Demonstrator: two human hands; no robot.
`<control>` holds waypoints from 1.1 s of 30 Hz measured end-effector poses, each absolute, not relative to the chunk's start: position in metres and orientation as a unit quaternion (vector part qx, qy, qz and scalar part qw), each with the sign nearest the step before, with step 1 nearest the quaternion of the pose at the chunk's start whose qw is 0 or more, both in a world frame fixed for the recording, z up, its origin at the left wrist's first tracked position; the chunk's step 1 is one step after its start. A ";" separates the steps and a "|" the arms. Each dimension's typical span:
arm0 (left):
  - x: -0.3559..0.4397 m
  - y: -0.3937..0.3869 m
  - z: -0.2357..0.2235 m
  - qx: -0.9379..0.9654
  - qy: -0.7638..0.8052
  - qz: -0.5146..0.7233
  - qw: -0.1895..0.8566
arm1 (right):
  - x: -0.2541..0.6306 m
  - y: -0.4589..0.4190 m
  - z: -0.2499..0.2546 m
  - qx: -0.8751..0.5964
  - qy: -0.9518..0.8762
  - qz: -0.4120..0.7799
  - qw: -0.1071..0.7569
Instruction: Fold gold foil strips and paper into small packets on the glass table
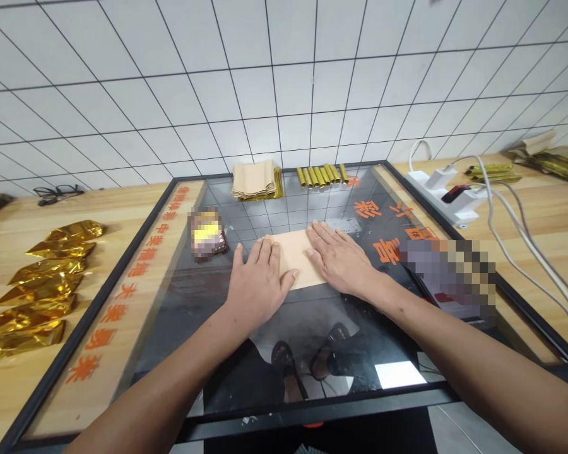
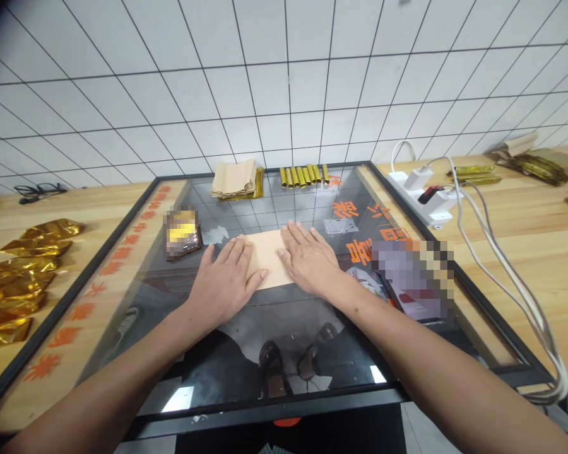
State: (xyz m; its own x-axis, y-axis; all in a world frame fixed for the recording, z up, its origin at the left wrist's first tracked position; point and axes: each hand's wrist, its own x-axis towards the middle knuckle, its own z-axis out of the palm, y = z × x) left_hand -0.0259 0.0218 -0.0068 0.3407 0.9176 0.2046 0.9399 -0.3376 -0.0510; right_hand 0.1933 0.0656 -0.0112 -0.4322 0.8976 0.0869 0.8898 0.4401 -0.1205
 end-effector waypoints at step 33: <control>-0.021 0.023 -0.006 -0.864 -0.497 -0.084 -0.019 | 0.188 0.050 -0.005 -0.525 -0.849 -0.003 0.065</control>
State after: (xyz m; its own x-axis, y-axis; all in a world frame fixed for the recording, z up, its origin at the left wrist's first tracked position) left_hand -0.0207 0.0228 -0.0058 0.4925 0.8611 0.1265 0.8546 -0.5059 0.1168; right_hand 0.1876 0.0496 -0.0052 -0.4409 0.8903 0.1138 0.8911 0.4493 -0.0631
